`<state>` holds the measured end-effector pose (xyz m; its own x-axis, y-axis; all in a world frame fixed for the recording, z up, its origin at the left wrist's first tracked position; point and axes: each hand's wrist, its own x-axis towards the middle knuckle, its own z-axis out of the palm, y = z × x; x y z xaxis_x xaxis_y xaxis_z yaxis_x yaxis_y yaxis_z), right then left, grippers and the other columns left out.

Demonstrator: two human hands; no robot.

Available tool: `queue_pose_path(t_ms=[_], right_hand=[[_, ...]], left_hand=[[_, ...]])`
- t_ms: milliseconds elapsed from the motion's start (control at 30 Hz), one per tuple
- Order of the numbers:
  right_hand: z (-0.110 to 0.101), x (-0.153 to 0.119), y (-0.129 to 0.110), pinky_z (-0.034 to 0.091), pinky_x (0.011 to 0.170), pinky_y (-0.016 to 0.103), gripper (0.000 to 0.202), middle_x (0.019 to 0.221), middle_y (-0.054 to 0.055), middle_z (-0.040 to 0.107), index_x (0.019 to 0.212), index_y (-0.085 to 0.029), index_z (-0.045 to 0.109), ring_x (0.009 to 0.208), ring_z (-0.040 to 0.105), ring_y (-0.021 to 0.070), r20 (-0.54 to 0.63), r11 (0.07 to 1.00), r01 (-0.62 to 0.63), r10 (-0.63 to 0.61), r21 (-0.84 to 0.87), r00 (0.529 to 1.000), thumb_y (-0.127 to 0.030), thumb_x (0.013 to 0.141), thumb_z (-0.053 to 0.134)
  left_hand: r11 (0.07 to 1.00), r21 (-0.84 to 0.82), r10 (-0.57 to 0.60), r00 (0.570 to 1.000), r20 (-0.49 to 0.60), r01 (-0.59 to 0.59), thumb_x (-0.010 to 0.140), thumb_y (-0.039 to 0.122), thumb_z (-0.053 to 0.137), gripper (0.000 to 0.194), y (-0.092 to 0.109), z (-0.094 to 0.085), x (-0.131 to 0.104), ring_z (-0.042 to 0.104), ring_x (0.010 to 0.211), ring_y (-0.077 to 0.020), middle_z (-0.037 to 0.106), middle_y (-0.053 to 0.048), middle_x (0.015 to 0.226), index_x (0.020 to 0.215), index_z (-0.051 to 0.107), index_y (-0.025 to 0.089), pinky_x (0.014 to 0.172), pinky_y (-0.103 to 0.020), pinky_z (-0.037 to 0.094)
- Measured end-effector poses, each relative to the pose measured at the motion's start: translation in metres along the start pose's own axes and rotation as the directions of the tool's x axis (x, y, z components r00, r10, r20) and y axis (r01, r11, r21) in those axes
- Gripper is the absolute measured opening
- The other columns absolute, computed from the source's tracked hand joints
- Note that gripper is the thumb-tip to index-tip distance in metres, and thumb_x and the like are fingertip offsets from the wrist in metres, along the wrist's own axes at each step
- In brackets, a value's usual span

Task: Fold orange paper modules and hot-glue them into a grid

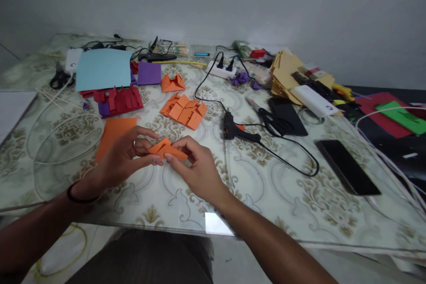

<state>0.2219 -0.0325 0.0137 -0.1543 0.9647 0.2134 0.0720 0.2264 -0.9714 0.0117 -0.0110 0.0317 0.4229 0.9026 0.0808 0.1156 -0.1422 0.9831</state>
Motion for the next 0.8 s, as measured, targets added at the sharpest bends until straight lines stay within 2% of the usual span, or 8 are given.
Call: queue_pose_path(t_ms=[100, 167, 233, 333, 400, 467, 633, 800], right_hand=[[-0.001, 0.000, 0.002, 0.059, 0.082, 0.030, 0.031, 0.094, 0.000, 0.075, 0.113, -0.027, 0.064, 0.088, 0.073, 0.0176, -0.014, 0.999, 0.025, -0.024, 0.045, 1.000, -0.030, 0.088, 0.083], [-0.003, 0.000, 0.001, 0.059, 0.080, 0.031, 0.023, 0.092, 0.001, 0.077, 0.108, -0.026, 0.069, 0.085, 0.074, 0.0177, 0.020, 0.998, 0.052, -0.051, -0.026, 0.998, -0.027, 0.089, 0.082], [-0.006, 0.000, -0.002, 0.058, 0.074, 0.031, 0.006, 0.088, 0.002, 0.078, 0.095, -0.024, 0.073, 0.079, 0.073, 0.0177, 0.037, 0.983, 0.122, -0.118, -0.138, 0.992, -0.025, 0.092, 0.078], [-0.009, -0.003, -0.008, 0.058, 0.067, 0.031, 0.006, 0.084, 0.003, 0.078, 0.091, -0.024, 0.074, 0.074, 0.072, 0.0179, 0.037, 0.922, 0.303, -0.303, -0.240, 0.952, -0.020, 0.095, 0.073], [-0.010, -0.004, -0.011, 0.059, 0.064, 0.032, 0.010, 0.084, 0.004, 0.078, 0.092, -0.025, 0.074, 0.073, 0.073, 0.0185, 0.052, 0.876, 0.404, -0.405, -0.264, 0.913, -0.017, 0.096, 0.070], [-0.010, -0.005, -0.014, 0.060, 0.064, 0.033, 0.011, 0.083, 0.004, 0.078, 0.093, -0.026, 0.074, 0.072, 0.073, 0.0190, 0.069, 0.849, 0.448, -0.448, -0.282, 0.892, -0.016, 0.096, 0.069], [-0.009, -0.006, -0.016, 0.060, 0.065, 0.033, 0.011, 0.084, 0.005, 0.078, 0.096, -0.024, 0.073, 0.073, 0.074, 0.0191, 0.106, 0.828, 0.456, -0.447, -0.327, 0.888, -0.014, 0.094, 0.071], [-0.008, -0.008, -0.014, 0.059, 0.063, 0.033, 0.013, 0.081, 0.003, 0.078, 0.095, -0.025, 0.074, 0.069, 0.073, 0.0187, 0.086, 0.818, 0.465, -0.465, -0.339, 0.881, -0.013, 0.093, 0.073]], left_hand=[[0.976, 0.181, 0.137, 0.986, -0.093, -0.118, 0.086, 0.018, 0.081, 0.034, 0.000, -0.001, -0.003, 0.074, 0.068, -0.0125, 0.069, 0.006, 0.071, 0.113, 0.061, 0.021, 0.068, -0.021, 0.061], [0.916, 0.342, 0.267, 0.955, -0.127, -0.211, 0.086, 0.013, 0.078, 0.031, 0.002, -0.001, -0.006, 0.075, 0.071, -0.0123, 0.074, 0.003, 0.079, 0.111, 0.063, 0.022, 0.070, -0.021, 0.061], [0.828, 0.473, 0.392, 0.914, -0.105, -0.301, 0.086, 0.010, 0.075, 0.029, 0.004, -0.001, -0.009, 0.077, 0.077, -0.0137, 0.080, 0.000, 0.093, 0.110, 0.065, 0.023, 0.073, -0.023, 0.062], [0.703, 0.579, 0.510, 0.860, -0.005, -0.413, 0.089, 0.011, 0.072, 0.030, 0.008, -0.001, -0.012, 0.080, 0.081, -0.0164, 0.084, -0.002, 0.103, 0.114, 0.070, 0.027, 0.073, -0.025, 0.063], [0.653, 0.603, 0.537, 0.842, 0.057, -0.458, 0.092, 0.012, 0.070, 0.025, 0.011, -0.002, -0.012, 0.080, 0.079, -0.0169, 0.084, -0.002, 0.098, 0.112, 0.073, 0.027, 0.070, -0.025, 0.062], [0.648, 0.593, 0.538, 0.838, 0.088, -0.478, 0.094, 0.011, 0.068, 0.020, 0.014, -0.003, -0.012, 0.080, 0.076, -0.0157, 0.084, -0.002, 0.093, 0.106, 0.075, 0.025, 0.066, -0.023, 0.061], [0.676, 0.553, 0.519, 0.848, 0.111, -0.486, 0.095, 0.012, 0.067, 0.017, 0.019, -0.003, -0.011, 0.078, 0.072, -0.0138, 0.084, -0.002, 0.090, 0.100, 0.078, 0.024, 0.063, -0.021, 0.059], [0.664, 0.575, 0.510, 0.852, 0.118, -0.477, 0.092, 0.009, 0.068, 0.017, 0.019, -0.001, -0.011, 0.077, 0.072, -0.0142, 0.082, -0.002, 0.088, 0.099, 0.076, 0.022, 0.064, -0.022, 0.057]])
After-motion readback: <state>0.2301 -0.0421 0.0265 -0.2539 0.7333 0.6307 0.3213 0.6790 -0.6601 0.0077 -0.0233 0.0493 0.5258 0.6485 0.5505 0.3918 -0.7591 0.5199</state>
